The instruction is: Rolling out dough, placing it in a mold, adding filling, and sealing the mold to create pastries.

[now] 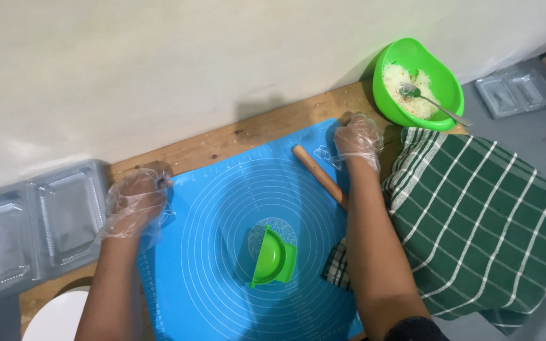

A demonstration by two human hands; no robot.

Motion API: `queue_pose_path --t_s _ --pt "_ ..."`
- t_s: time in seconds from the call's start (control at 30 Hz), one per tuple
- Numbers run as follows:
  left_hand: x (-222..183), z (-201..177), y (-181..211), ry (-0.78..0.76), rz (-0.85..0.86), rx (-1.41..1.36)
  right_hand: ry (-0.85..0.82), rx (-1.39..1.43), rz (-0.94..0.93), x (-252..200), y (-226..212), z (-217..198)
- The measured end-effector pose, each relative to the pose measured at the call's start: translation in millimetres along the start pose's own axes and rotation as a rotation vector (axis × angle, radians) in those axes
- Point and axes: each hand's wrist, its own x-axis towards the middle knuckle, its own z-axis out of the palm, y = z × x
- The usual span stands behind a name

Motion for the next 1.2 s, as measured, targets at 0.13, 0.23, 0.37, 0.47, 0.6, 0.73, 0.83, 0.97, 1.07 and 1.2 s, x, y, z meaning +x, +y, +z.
queue_pose_path --t_s 0.13,0.23,0.37,0.47,0.6,0.73,0.83,0.97,1.07,1.2 --pt "-2 -4 2 0.005 -0.020 -0.017 0.040 -0.100 -0.051 20 2 17" --pt "-9 -7 7 0.021 -0.022 -0.023 -0.005 -0.275 -0.207 38 -4 13" --pt "-11 -11 10 0.031 -0.035 -0.035 -0.188 -0.228 -0.289 -17 -41 -21" --pt "-8 -10 10 0.018 -0.042 -0.041 0.254 -0.009 -0.474 -24 -30 -1" --pt "-10 -10 10 0.003 -0.061 -0.045 0.919 -0.339 -0.601 -6 -26 27" --pt "-11 -15 16 0.013 -0.078 -0.062 -0.232 -0.011 -0.314 24 -48 18" --pt "-13 -14 14 0.012 -0.090 -0.076 0.677 -0.747 -0.958 39 -13 55" --pt "-15 -14 17 0.005 -0.099 -0.073 -0.020 0.028 -0.123 89 -24 96" --pt "-18 -14 18 0.008 -0.107 -0.084 -0.041 0.088 -0.316 67 -45 59" --pt "-17 -15 16 0.005 -0.127 -0.106 1.307 -0.301 -0.287 27 -69 60"
